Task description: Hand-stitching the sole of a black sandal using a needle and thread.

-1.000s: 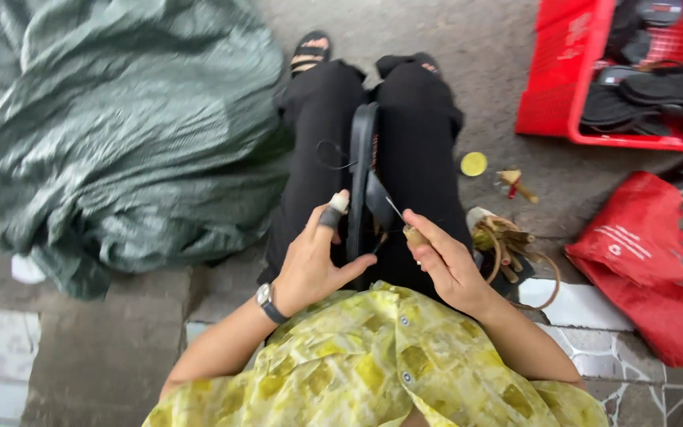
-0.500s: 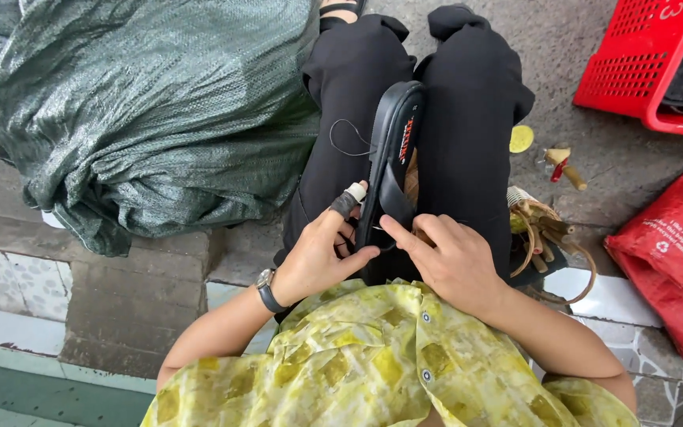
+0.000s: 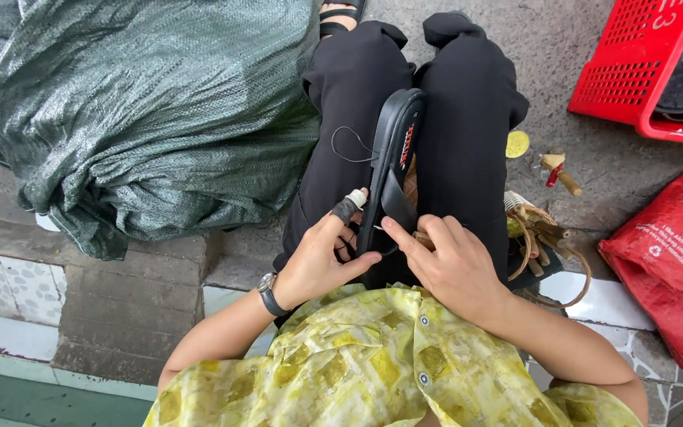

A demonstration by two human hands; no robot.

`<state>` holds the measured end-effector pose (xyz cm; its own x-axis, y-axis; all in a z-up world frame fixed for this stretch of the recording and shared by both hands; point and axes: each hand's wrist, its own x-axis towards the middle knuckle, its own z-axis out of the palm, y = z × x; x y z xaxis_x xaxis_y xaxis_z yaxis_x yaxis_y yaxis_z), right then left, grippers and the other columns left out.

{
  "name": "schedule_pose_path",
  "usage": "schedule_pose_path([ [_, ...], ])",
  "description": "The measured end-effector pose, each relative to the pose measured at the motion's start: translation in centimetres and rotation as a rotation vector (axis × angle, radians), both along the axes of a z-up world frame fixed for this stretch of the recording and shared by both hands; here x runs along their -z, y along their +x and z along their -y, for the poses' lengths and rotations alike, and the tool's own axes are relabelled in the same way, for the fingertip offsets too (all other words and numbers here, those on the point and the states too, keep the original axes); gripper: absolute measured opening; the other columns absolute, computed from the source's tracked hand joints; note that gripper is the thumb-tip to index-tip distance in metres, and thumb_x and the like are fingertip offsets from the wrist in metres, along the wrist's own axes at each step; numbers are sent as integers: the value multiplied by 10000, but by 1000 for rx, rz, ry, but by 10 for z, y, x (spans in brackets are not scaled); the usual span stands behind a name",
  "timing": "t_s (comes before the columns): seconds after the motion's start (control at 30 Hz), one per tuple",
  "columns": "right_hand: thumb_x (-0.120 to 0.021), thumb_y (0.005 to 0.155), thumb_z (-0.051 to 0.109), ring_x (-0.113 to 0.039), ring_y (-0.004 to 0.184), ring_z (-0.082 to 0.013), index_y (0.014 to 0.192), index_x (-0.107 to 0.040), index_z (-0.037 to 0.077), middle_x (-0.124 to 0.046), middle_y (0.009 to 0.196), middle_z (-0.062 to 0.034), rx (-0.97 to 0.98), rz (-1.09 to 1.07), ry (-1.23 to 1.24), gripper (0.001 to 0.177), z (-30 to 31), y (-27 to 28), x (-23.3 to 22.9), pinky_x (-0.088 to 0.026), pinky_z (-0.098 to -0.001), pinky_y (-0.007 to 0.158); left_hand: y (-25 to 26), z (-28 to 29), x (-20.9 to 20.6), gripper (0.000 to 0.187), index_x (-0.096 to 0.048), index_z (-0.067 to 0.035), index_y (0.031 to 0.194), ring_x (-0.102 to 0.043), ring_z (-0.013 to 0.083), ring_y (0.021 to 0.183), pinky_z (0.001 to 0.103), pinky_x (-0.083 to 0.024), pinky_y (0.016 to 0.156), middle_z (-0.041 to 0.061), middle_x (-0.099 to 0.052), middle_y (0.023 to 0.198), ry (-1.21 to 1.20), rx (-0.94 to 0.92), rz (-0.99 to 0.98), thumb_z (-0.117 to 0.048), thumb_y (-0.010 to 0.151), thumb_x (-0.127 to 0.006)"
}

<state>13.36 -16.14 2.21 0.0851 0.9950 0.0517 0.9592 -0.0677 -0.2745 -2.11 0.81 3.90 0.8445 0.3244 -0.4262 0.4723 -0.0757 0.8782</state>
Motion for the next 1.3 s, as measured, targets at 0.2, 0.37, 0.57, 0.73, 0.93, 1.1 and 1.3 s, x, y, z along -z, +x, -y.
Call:
schedule_pose_path([
  [0.2, -440, 954, 79, -512, 642, -143, 1427, -476, 195, -493, 868, 8, 60, -395, -8, 489, -6, 6, -15, -419, -212, 587, 1, 1, -2, 806, -301, -3, 1441, -650, 271, 605, 362, -544, 479, 194, -635, 814, -18, -17, 9, -203, 808, -760],
  [0.37, -471, 933, 85, -580, 865, -137, 1397, -504, 195, -538, 1011, 37, 49, -362, -4, 478, 7, 4, -2, -425, -272, 712, -1, 2, 1, 813, -285, -9, 1449, -652, 278, 622, 366, -546, 492, 206, -631, 858, -33, -21, 26, -199, 813, -755],
  [0.57, -510, 933, 70, -607, 990, -155, 1369, -543, 152, -609, 1029, 23, 92, -530, 8, 445, 3, 2, -10, -425, -269, 830, -1, 2, 0, 819, -276, -15, 1454, -639, 267, 617, 366, -537, 497, 202, -626, 853, -34, -23, 8, -212, 817, -751],
  [0.73, -499, 924, 137, -686, 766, -164, 1304, -577, 103, -652, 960, -13, 194, -797, 81, 390, 6, 3, -21, -556, -255, 639, 1, 0, -4, 800, -291, 1, 1441, -641, 277, 617, 369, -543, 497, 209, -627, 841, -34, -10, -3, -214, 821, -748],
  [0.93, -565, 932, 217, -622, 666, -143, 1331, -565, 182, -563, 914, -17, 54, -325, 61, 400, -2, 6, -18, -524, -266, 553, 0, 3, 1, 818, -282, -19, 1455, -650, 276, 624, 368, -546, 494, 215, -628, 885, -24, -17, 9, -212, 814, -751],
  [1.1, -484, 957, 169, -542, 521, -109, 1372, -520, 187, -513, 761, -4, -8, -148, 41, 418, -10, 7, -16, -486, -222, 502, 0, 2, -2, 807, -286, -8, 1450, -650, 272, 612, 362, -544, 484, 202, -632, 830, -5, -10, -14, -206, 819, -747],
  [1.3, -445, 957, 214, -523, 456, -94, 1359, -533, 251, -473, 718, 28, -3, -47, 73, 414, -11, 9, -11, -454, -210, 447, 1, 2, -3, 809, -275, -11, 1458, -660, 285, 626, 369, -552, 497, 211, -635, 848, -4, -1, -17, -197, 824, -742],
])
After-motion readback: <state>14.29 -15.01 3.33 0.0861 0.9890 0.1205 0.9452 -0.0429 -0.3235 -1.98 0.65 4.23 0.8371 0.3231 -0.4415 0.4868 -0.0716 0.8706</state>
